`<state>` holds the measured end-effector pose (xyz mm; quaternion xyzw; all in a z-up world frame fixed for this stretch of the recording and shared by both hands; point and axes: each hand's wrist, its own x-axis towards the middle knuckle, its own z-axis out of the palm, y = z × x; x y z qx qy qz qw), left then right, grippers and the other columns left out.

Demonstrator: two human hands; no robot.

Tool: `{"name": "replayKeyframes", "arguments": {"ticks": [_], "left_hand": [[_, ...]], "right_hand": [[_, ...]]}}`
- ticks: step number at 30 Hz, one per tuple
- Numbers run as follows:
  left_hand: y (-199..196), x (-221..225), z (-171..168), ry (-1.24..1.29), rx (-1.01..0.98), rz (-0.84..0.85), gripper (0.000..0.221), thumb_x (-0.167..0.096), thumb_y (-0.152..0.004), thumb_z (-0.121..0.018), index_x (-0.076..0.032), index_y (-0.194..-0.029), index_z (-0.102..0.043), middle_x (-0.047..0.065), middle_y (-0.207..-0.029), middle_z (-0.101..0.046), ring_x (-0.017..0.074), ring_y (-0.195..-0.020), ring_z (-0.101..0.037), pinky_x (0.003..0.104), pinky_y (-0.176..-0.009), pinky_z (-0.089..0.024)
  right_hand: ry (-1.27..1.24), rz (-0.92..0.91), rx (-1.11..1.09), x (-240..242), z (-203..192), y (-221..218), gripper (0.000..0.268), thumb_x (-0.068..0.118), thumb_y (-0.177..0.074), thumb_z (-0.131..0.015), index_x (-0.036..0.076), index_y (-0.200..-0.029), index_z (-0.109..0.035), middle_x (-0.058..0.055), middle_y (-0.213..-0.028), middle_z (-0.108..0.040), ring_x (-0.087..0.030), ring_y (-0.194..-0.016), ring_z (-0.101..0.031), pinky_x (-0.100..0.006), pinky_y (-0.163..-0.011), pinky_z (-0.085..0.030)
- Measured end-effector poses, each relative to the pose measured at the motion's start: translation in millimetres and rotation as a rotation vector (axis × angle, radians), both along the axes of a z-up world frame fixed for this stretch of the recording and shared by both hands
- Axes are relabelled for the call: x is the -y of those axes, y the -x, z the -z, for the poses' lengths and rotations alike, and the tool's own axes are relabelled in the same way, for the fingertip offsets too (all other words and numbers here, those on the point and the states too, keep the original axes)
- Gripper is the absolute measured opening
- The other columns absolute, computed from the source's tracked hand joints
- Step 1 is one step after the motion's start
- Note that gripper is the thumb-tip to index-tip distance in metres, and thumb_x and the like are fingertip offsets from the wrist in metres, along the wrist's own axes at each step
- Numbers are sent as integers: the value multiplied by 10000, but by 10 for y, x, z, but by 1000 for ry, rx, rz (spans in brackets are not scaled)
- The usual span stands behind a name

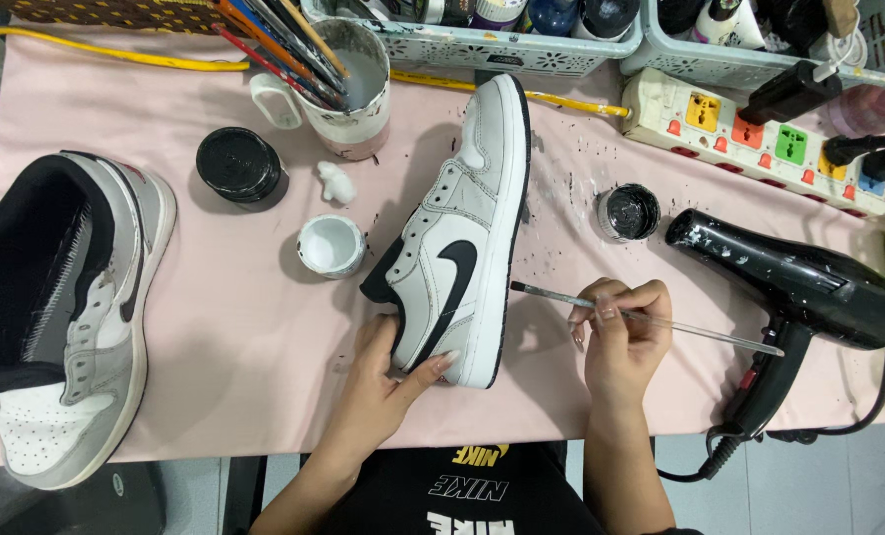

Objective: The person paints the side of a sneaker using a small brush and white paint, then uses a hairdryer to dry the painted area before painting the sole of the sneaker with the same brush.

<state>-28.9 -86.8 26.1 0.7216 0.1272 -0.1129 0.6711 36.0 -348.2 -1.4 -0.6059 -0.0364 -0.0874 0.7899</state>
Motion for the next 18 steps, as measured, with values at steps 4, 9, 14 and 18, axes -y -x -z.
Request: {"name": "replayKeyframes", "arguments": {"ticks": [4, 9, 14, 18], "left_hand": [[8, -3, -19, 31, -15, -12, 604, -270, -860, -773, 12, -1340, -540, 179, -1262, -505, 253, -1144, -621, 342, -875, -627], [42, 7, 60, -109, 158, -7, 515, -251, -887, -812, 39, -1249, -587, 200, -1186, -562, 271, -1077, -590, 354, -849, -550], [51, 24, 107, -78, 135, -35, 504, -267, -858, -796, 35, -1201, -582, 185, -1149, -566, 242, -995, -611, 336, -755, -565], [63, 39, 98, -92, 208, -45, 464, -238, -877, -790, 47, -1187, -595, 173, -1116, -606, 232, -979, -642, 327, -776, -562]], "right_hand": [[-131, 46, 43, 55, 16, -28, 124, -23, -1074, -563, 49, -1014, -481, -156, -838, -630, -165, -655, -599, -263, -538, -470], [-105, 209, 231, 306, -125, -178, 86, 9, -1097, -523, 64, -1043, -486, -145, -894, -655, -171, -659, -624, -251, -450, -440], [496, 225, 177, 744, -449, -333, 124, 27, -1149, -560, 32, -1139, -437, -108, -1061, -648, -105, -783, -578, -211, -633, -465], [934, 128, 179, 827, -515, -511, 138, 14, -1129, -599, -30, -1075, -479, -118, -1024, -639, -130, -910, -630, -243, -793, -521]]}}
